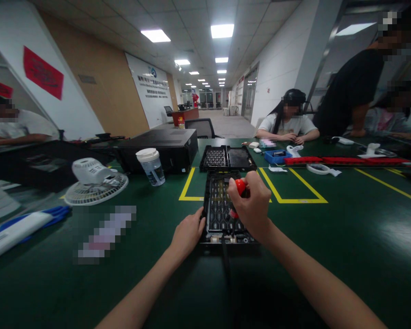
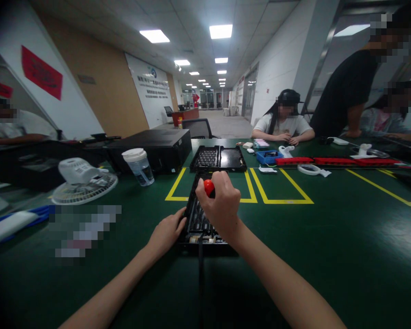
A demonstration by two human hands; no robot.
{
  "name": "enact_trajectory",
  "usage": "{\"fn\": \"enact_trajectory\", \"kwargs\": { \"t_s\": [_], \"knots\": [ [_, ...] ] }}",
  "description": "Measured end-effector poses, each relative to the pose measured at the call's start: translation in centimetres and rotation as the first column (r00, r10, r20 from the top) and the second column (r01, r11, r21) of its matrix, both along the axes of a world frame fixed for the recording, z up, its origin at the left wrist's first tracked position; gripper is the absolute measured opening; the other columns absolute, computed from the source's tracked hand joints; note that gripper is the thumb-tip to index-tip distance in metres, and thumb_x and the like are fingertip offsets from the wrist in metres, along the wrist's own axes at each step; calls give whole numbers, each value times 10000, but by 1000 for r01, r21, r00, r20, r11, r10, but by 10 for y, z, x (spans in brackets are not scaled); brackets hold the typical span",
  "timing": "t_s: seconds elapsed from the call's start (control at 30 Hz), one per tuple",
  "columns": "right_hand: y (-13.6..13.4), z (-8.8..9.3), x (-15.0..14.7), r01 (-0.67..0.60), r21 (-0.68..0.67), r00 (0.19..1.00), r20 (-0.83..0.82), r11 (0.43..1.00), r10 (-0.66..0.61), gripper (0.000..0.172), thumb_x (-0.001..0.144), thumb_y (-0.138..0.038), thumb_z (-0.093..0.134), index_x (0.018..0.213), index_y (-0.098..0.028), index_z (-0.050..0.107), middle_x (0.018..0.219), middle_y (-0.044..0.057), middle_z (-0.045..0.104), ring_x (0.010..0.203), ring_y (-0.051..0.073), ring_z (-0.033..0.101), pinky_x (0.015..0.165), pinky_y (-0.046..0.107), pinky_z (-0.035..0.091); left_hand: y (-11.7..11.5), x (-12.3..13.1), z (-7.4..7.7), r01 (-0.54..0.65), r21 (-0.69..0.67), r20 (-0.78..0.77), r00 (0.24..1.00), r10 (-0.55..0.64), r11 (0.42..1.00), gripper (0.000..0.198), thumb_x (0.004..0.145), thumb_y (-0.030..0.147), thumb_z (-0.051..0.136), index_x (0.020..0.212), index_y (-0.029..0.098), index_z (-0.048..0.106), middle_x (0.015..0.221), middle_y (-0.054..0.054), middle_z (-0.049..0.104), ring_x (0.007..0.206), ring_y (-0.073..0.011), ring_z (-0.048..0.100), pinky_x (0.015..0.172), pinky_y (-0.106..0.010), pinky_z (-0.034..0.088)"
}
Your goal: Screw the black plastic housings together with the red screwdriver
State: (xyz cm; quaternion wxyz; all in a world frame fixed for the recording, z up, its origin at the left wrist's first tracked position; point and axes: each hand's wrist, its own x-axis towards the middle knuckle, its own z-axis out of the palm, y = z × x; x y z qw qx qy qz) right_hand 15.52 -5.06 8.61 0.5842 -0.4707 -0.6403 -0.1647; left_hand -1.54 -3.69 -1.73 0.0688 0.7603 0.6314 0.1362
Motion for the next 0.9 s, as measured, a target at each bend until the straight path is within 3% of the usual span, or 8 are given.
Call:
{"fn": "enact_trajectory", "kwargs": {
  "t_s": [0.3, 0.4, 0.47, 0.57, 0.67, 0.8, 0.83, 0.9],
  "knots": [
    [5, -1, 5, -96, -158, 987, -145, 983, 73, 190, 768, -273, 516, 676, -187, 374, 575, -49, 372, 499, 89, 364, 499, 234, 295, 1, -2, -2, 11, 11, -2, 1000, -11, 1000, 434, 883, 379, 290, 1286, 232, 356, 957, -77, 634, 844, -180, 602, 730, -273, 429],
    [6, 3, 7, -251, -202, 964, -143, 947, 225, 68, 781, -225, 488, 741, -172, 473, 632, -23, 462, 571, 108, 437, 570, 250, 346, 2, -2, -5, 12, 17, -5, 1000, -12, 1000, 437, 884, 379, 288, 1289, 230, 350, 943, -76, 635, 836, -177, 603, 731, -272, 429],
    [6, 6, 8, -395, -230, 917, -155, 889, 367, 86, 798, -199, 459, 785, -165, 537, 701, 2, 522, 655, 126, 486, 639, 264, 376, 2, -2, -5, 14, 23, -10, 1000, -13, 1000, 431, 883, 378, 291, 1285, 235, 354, 941, -73, 635, 837, -181, 604, 732, -276, 429],
    [9, 7, 9, -616, -259, 787, -248, 744, 565, 140, 802, -192, 460, 780, -161, 594, 774, 22, 564, 749, 140, 523, 721, 281, 399, 2, -2, -5, 12, 22, -16, 1000, -12, 1000, 424, 882, 374, 297, 1276, 235, 365, 951, -75, 634, 853, -182, 602, 744, -277, 428],
    [14, 5, 9, -831, -245, 554, -454, 499, 698, 132, 789, -201, 485, 777, -153, 608, 827, 33, 580, 763, 140, 558, 727, 290, 435, 2, -2, -4, 18, 20, -20, 1000, -17, 1000, 421, 884, 370, 295, 1274, 231, 371, 961, -79, 633, 860, -181, 601, 745, -275, 429],
    [18, 1, 11, -984, -135, 180, -699, 119, 692, 111, 783, -221, 499, 829, -151, 571, 1029, 77, 572, 832, 183, 619, 700, 334, 490, 2, -1, -2, 9, 24, -28, 1000, -8, 1000, 422, 885, 370, 288, 1278, 237, 368, 948, -76, 633, 843, -187, 604, 729, -280, 434],
    [18, 1, 12, -991, -121, 127, -728, 55, 674, 103, 784, -220, 502, 839, -153, 558, 1034, 81, 578, 813, 186, 632, 685, 338, 498, 1, -1, -2, 4, 20, -28, 1000, -4, 1000, 423, 885, 370, 291, 1278, 236, 367, 942, -77, 634, 843, -188, 605, 728, -280, 434],
    [19, 0, 14, -994, -107, 69, -754, -19, 654, 84, 781, -212, 516, 838, -154, 538, 976, 77, 611, 717, 167, 649, 633, 318, 506, 1, -1, -1, 1, 12, -29, 1000, -1, 1000, 424, 884, 369, 295, 1279, 235, 365, 940, -78, 634, 848, -188, 604, 729, -279, 433]
  ]
}}
